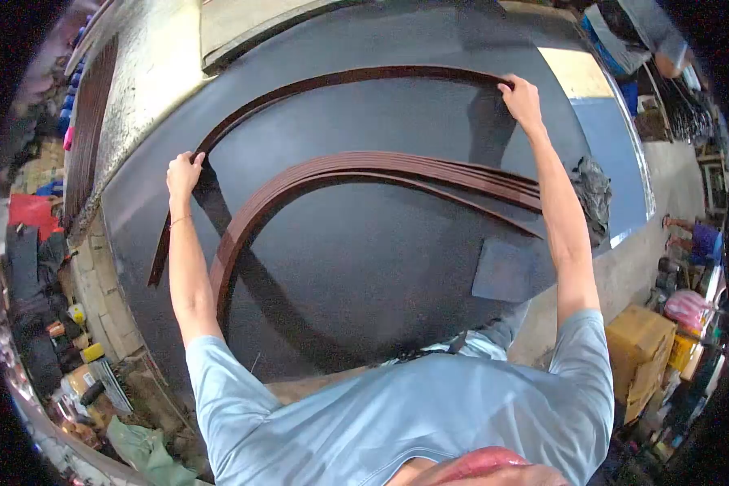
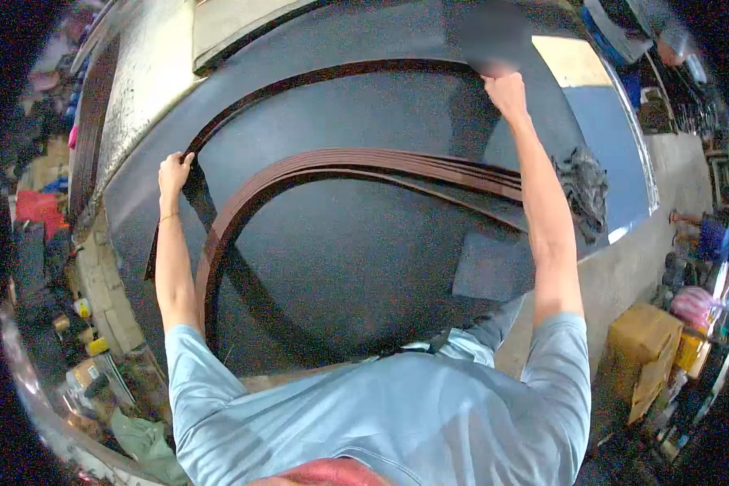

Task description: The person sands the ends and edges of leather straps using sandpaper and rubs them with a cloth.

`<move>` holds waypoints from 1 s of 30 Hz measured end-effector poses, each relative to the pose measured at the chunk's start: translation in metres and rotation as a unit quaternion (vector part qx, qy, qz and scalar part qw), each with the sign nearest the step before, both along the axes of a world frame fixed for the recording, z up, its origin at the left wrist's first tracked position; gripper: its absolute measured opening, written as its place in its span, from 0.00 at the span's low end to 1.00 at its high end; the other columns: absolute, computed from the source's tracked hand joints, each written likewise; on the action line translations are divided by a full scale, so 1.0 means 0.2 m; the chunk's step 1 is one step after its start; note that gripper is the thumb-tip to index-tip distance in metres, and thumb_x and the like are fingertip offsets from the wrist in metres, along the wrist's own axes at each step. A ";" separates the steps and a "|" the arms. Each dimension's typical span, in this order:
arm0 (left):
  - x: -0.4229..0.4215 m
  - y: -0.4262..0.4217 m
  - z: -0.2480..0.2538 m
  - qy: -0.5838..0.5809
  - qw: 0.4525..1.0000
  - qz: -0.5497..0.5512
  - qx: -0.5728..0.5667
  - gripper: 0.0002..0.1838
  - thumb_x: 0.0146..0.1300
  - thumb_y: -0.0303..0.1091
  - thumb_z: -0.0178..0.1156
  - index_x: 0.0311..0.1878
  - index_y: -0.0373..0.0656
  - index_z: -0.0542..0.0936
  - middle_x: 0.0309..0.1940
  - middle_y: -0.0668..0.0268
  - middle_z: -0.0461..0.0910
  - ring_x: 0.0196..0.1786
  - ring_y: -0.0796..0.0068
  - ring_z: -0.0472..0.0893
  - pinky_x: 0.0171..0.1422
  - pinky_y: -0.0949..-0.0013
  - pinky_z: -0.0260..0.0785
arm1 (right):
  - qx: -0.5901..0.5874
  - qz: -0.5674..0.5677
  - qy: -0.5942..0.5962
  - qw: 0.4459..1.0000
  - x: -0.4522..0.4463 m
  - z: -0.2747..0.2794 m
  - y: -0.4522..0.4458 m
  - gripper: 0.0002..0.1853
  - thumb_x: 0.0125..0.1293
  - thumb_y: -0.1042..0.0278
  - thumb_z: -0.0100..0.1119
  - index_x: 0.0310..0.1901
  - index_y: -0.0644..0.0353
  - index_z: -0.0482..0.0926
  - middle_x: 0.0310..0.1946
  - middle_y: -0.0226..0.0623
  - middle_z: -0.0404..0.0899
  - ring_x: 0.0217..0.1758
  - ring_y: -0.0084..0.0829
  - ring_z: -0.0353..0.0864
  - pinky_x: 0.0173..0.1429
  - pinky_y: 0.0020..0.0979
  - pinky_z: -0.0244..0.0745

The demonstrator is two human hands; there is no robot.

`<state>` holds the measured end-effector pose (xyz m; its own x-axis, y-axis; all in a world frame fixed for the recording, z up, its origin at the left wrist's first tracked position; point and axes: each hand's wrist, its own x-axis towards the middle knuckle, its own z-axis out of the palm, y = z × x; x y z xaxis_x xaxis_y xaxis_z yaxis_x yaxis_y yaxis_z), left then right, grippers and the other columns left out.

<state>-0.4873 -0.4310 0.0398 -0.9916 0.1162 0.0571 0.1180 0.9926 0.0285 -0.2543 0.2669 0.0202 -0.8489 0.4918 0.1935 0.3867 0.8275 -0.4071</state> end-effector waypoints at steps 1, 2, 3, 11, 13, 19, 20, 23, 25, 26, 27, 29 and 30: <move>0.03 0.06 0.02 -0.005 1.000 -0.012 -0.003 0.25 0.65 0.55 0.64 0.51 0.42 0.85 0.45 0.46 0.85 0.50 0.41 0.83 0.58 0.50 0.75 | 0.076 0.028 0.054 0.995 0.02 -0.02 0.01 0.25 0.63 0.56 0.68 0.58 0.60 0.80 0.52 0.50 0.83 0.58 0.49 0.81 0.62 0.43 0.75; 0.07 0.10 0.04 0.046 0.999 -0.008 -0.006 0.28 0.66 0.57 0.62 0.55 0.42 0.83 0.50 0.46 0.83 0.55 0.41 0.81 0.61 0.50 0.73 | 0.151 0.054 0.100 0.982 0.06 -0.06 0.02 0.29 0.62 0.55 0.68 0.62 0.61 0.77 0.58 0.50 0.80 0.62 0.49 0.79 0.65 0.43 0.73; 0.11 0.16 0.05 0.093 0.996 -0.006 -0.008 0.31 0.67 0.59 0.60 0.60 0.41 0.81 0.56 0.46 0.81 0.59 0.42 0.79 0.65 0.51 0.71 | 0.117 0.051 0.079 0.989 0.13 0.05 -0.04 0.35 0.63 0.53 0.68 0.68 0.62 0.70 0.65 0.51 0.73 0.68 0.49 0.72 0.70 0.44 0.68; 1.41 1.67 0.21 0.038 0.773 -0.517 0.367 0.08 0.62 0.33 0.68 0.39 0.40 0.83 0.39 0.57 0.85 0.45 0.54 0.84 0.53 0.56 0.77 | -0.115 0.136 -0.061 0.982 1.39 0.45 -0.99 0.23 0.57 0.58 0.75 0.50 0.61 0.83 0.50 0.43 0.85 0.58 0.41 0.83 0.62 0.40 0.76; 1.69 2.00 0.08 -0.011 0.698 -0.610 0.375 0.15 0.58 0.35 0.69 0.47 0.40 0.83 0.47 0.56 0.84 0.53 0.55 0.82 0.56 0.56 0.76 | 0.030 0.119 -0.084 0.989 1.54 0.33 -1.11 0.31 0.53 0.53 0.76 0.56 0.60 0.80 0.58 0.46 0.80 0.64 0.44 0.78 0.67 0.41 0.72; 1.95 2.33 -0.13 -0.053 0.741 -0.609 0.277 0.07 0.58 0.36 0.67 0.38 0.45 0.84 0.35 0.65 0.81 0.43 0.61 0.81 0.51 0.57 0.74 | 0.066 0.141 -0.072 0.985 1.78 0.10 -1.04 0.33 0.49 0.76 0.64 0.63 0.62 0.75 0.65 0.49 0.73 0.70 0.47 0.72 0.73 0.40 0.68; 1.98 2.31 -0.13 0.000 0.752 -0.590 0.294 0.05 0.57 0.35 0.67 0.33 0.46 0.84 0.31 0.65 0.81 0.39 0.62 0.81 0.48 0.59 0.73 | 0.032 0.123 -0.014 0.992 1.82 0.07 -1.00 0.33 0.45 0.81 0.58 0.60 0.66 0.76 0.61 0.48 0.77 0.66 0.45 0.75 0.71 0.41 0.71; 2.11 2.16 0.00 0.016 0.814 -0.527 0.244 0.05 0.59 0.35 0.67 0.35 0.45 0.84 0.33 0.66 0.80 0.42 0.63 0.79 0.55 0.55 0.67 | -0.005 0.087 -0.029 0.996 1.91 0.22 -0.90 0.29 0.53 0.80 0.57 0.61 0.58 0.78 0.51 0.43 0.82 0.54 0.43 0.80 0.60 0.39 0.78; 2.27 2.07 -0.05 0.026 0.846 -0.484 0.222 0.05 0.60 0.35 0.66 0.36 0.45 0.84 0.33 0.66 0.81 0.44 0.64 0.78 0.59 0.50 0.64 | -0.032 0.017 0.006 0.999 1.97 0.22 -0.84 0.33 0.51 0.83 0.59 0.63 0.54 0.78 0.48 0.41 0.80 0.50 0.43 0.77 0.57 0.41 0.76; 2.33 2.06 -0.08 0.049 0.865 -0.452 0.210 0.05 0.62 0.35 0.65 0.36 0.45 0.84 0.34 0.67 0.81 0.46 0.64 0.78 0.63 0.45 0.61 | -0.054 0.005 -0.013 0.998 1.98 0.20 -0.82 0.33 0.51 0.83 0.58 0.63 0.53 0.78 0.49 0.41 0.79 0.50 0.43 0.77 0.58 0.42 0.75; 2.38 2.04 -0.09 0.036 0.869 -0.450 0.204 0.05 0.62 0.35 0.65 0.36 0.45 0.84 0.34 0.67 0.81 0.46 0.64 0.78 0.63 0.45 0.61 | -0.076 -0.010 -0.037 0.996 1.99 0.17 -0.80 0.34 0.51 0.84 0.58 0.63 0.53 0.78 0.49 0.41 0.78 0.50 0.44 0.76 0.58 0.44 0.75; 2.44 2.05 -0.08 0.063 0.891 -0.396 0.214 0.05 0.64 0.35 0.64 0.38 0.45 0.84 0.37 0.68 0.81 0.48 0.65 0.78 0.67 0.37 0.56 | -0.070 -0.010 -0.050 0.996 1.96 0.13 -0.81 0.34 0.51 0.85 0.57 0.64 0.53 0.78 0.53 0.42 0.77 0.54 0.45 0.76 0.61 0.46 0.73; 2.46 2.06 -0.08 0.052 0.899 -0.384 0.204 0.06 0.64 0.35 0.64 0.39 0.45 0.84 0.38 0.69 0.82 0.50 0.65 0.78 0.70 0.34 0.54 | -0.056 -0.010 -0.055 0.997 1.93 0.11 -0.82 0.34 0.51 0.85 0.56 0.64 0.54 0.78 0.56 0.43 0.77 0.57 0.46 0.76 0.64 0.48 0.72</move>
